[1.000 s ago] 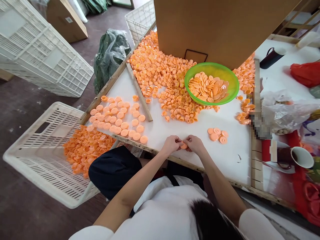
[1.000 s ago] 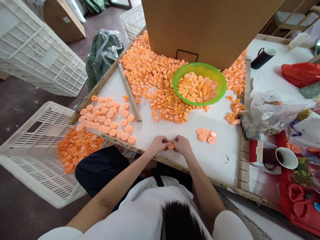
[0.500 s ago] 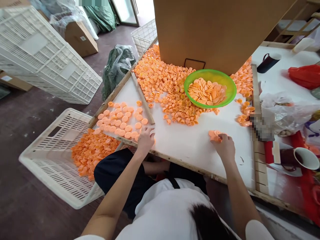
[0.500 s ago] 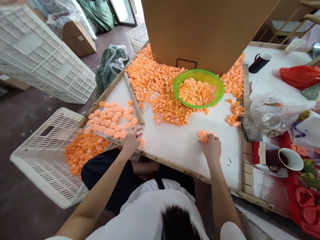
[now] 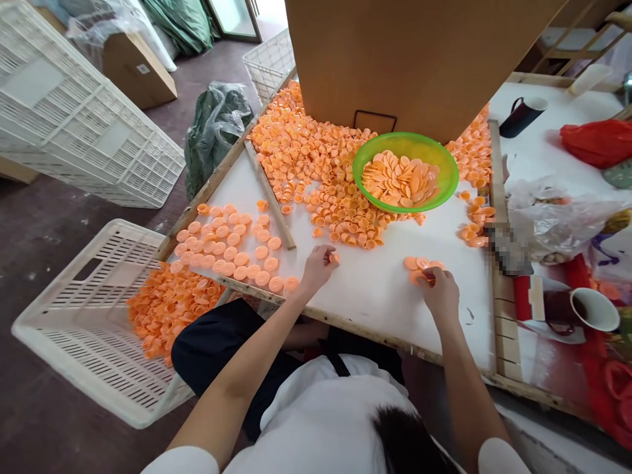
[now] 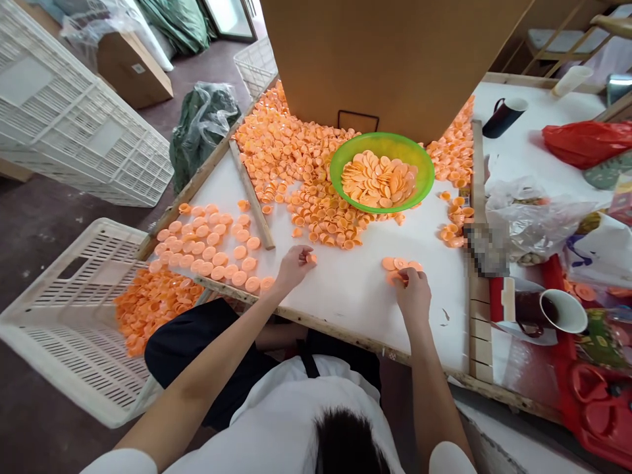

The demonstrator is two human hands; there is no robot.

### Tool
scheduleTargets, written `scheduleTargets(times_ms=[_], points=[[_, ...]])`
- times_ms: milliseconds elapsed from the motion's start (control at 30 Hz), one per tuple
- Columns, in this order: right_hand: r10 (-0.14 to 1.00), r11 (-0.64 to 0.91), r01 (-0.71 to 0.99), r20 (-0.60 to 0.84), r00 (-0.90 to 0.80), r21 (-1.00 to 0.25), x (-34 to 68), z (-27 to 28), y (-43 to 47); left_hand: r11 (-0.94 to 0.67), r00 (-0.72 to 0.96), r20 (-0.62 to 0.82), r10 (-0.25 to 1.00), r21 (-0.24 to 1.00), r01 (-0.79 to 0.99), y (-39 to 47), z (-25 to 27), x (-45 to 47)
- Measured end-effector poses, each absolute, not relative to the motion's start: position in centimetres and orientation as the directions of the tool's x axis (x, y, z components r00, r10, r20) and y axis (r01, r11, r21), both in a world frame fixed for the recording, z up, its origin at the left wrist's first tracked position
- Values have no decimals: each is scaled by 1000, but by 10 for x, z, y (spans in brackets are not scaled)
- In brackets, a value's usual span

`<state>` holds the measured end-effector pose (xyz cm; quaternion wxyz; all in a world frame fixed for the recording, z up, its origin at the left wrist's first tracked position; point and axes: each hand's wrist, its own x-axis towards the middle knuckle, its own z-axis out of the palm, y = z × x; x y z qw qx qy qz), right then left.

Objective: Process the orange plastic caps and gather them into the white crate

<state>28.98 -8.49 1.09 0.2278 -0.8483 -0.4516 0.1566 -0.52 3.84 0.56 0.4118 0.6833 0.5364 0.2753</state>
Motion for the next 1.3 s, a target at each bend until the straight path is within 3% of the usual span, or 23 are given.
scheduleTargets(times_ms=[133,333,433,500,633,733,1033,1300], points=[[824,-508,553,-186,535,-660,296,21,-84,-91,478,-113,871,919,384,-3,5,3],[882,-421,213,-343,322,-882,246,34,-81,-321,593,-41,804,809,492,-17,13,2],[895,-429,126,-403,189,-894,208,28,-78,-269,552,-45,833,839,474,-20,15,-4],[898,-432,97,-418,136,-896,187,21,-75,-132,456,-100,884,884,449,-23,14,-7],[892,-450,154,-436,116,-880,164,10,-64,198,339,-326,882,911,362,-27,10,-2],[866,-499,249,-484,121,-830,161,6,-56,308,331,-405,853,900,307,-23,7,3],[768,-636,206,-636,79,-743,161,11,-48,392,353,-474,807,876,281,-12,6,3],[773,-618,291,-632,54,-730,159,13,-46,275,365,-439,821,865,420,-12,-1,5]])
